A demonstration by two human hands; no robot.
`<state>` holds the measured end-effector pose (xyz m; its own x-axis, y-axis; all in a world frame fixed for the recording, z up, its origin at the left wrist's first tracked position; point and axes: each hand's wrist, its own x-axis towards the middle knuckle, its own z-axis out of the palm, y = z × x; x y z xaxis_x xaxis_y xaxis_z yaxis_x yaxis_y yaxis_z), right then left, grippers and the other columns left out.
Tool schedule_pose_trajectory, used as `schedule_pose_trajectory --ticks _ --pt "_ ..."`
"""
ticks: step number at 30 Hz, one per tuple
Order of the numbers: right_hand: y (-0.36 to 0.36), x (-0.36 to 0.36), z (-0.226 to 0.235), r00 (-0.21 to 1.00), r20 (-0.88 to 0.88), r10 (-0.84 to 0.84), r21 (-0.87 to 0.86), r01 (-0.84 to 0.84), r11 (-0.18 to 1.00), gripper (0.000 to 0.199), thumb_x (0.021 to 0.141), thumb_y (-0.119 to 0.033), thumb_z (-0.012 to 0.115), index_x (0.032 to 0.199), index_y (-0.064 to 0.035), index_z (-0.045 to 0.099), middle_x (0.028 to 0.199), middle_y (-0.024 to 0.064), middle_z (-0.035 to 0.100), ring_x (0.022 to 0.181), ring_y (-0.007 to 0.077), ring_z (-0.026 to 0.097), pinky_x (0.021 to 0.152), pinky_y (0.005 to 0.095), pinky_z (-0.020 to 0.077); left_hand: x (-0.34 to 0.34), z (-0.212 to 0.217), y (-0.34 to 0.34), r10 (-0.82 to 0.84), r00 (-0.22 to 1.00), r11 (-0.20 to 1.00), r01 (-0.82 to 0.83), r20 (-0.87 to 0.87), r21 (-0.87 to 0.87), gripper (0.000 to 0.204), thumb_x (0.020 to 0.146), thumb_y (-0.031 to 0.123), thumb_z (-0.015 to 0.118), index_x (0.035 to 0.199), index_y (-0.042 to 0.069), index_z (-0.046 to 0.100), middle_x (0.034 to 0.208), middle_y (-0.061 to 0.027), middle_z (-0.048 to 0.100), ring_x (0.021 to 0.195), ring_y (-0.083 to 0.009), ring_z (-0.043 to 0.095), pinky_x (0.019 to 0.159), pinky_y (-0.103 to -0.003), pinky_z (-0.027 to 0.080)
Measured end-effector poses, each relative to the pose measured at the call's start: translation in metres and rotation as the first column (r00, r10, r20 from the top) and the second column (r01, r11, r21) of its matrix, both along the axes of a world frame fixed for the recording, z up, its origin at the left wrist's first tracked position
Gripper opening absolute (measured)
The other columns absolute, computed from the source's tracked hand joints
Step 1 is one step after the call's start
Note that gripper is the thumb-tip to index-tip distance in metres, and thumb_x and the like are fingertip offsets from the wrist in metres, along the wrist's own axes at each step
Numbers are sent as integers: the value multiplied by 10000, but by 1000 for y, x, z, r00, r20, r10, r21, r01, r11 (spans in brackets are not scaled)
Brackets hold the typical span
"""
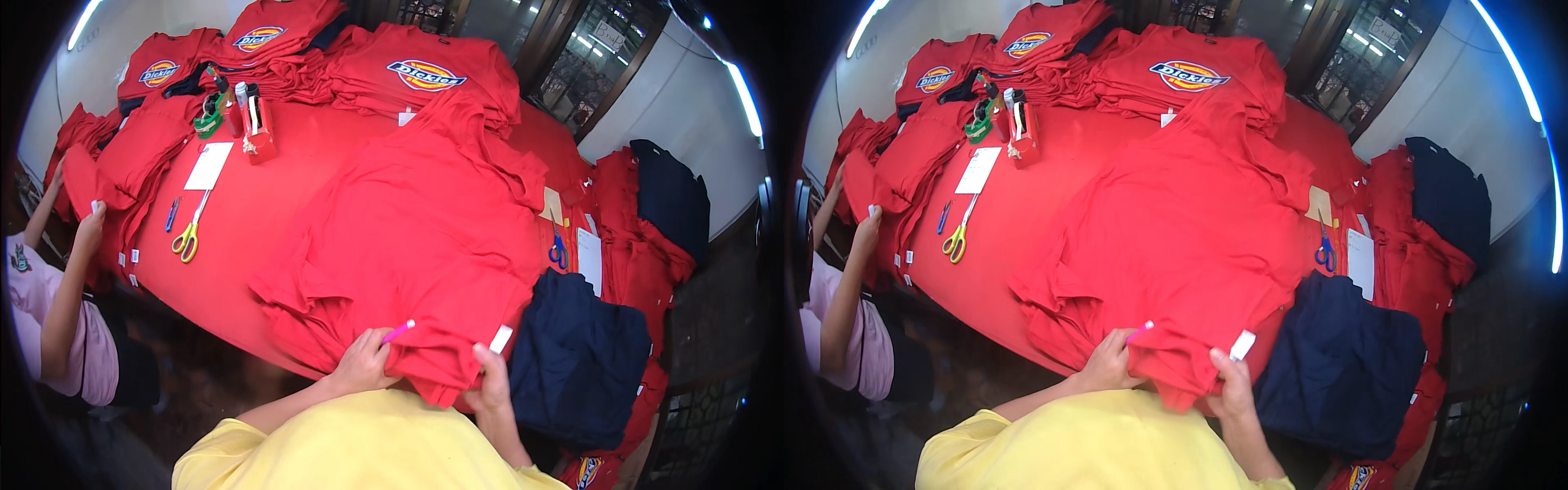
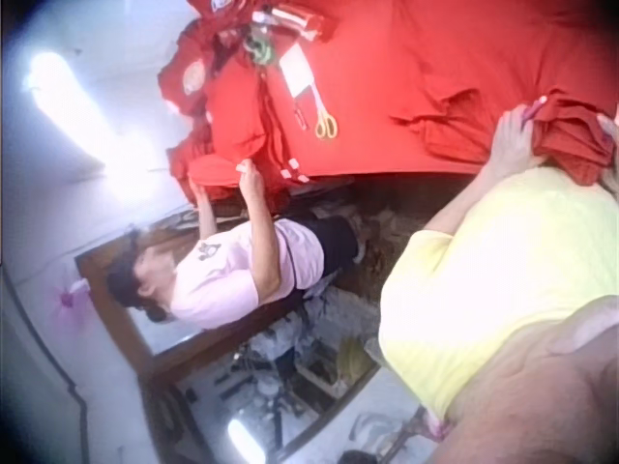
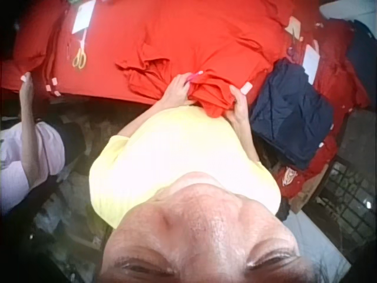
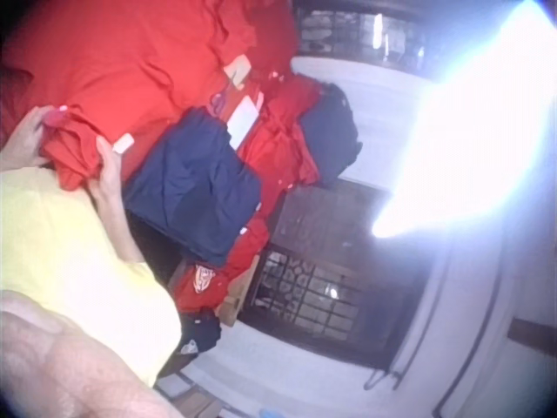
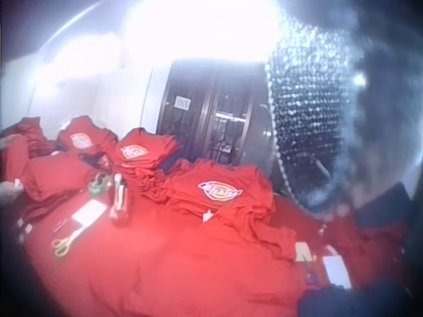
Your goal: The person picks up, spreads out, and checks individual red shirts from a stack, then marks tags on some shirts using a pink marker.
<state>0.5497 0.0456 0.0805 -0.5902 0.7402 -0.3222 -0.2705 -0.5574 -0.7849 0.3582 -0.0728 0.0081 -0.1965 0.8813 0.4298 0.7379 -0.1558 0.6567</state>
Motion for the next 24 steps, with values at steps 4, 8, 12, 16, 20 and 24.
schedule_pose_trajectory --ticks 4,8,12,16,20,24 --pt "34 -51 18 944 -140 300 589 -164 791 536 945 -496 498 1152 -3 538 869 78 628 765 243 633 668 348 486 -24 39 -5 162 289 987 -28 943 -161 411 814 143 713 1147 -54 575 1091 -90 647 975 -164 614 875 -324 484" --pt "73 -135 -30 958 281 54 943 -286 169 423 964 -419 431 904 -12 528 828 156 505 754 310 463 685 409 324 -62 21 -12 147 -50 962 -223 988 -155 335 928 171 622 1197 -19 562 1088 -82 649 966 -161 631 880 -312 503" --pt "71 -202 -65 745 665 52 747 -665 -32 562 1011 -496 278 1425 -147 430 1486 89 390 1381 304 304 1126 486 143 -61 8 -33 494 342 801 -537 799 -265 402 877 84 665 1246 -5 534 1039 -41 578 820 -97 549 770 -235 455" --pt "123 -234 -58 808 86 582 513 -537 670 609 1018 -519 226 1378 -84 456 1418 126 454 1263 255 461 1073 443 309 -56 34 -38 647 557 669 -743 521 -36 473 859 -30 575 1317 43 478 1037 -53 492 735 -93 445 717 -237 411" --pt "145 -235 -60 907 -283 311 213 -257 943 640 1010 -534 253 1369 -23 394 1303 158 524 1190 241 523 1008 396 408 -46 57 -28 458 715 827 -561 528 43 368 890 -85 389 1226 45 459 1167 -91 530 740 -93 492 705 -229 430" --pt "89 -192 -33 641 -359 678 494 -486 721 572 999 -402 416 1426 -30 334 1379 156 463 1225 240 500 1030 386 395 -34 86 -8 230 843 973 -199 487 -114 264 870 -115 354 1040 2 517 1099 -133 586 747 -158 576 737 -280 485"
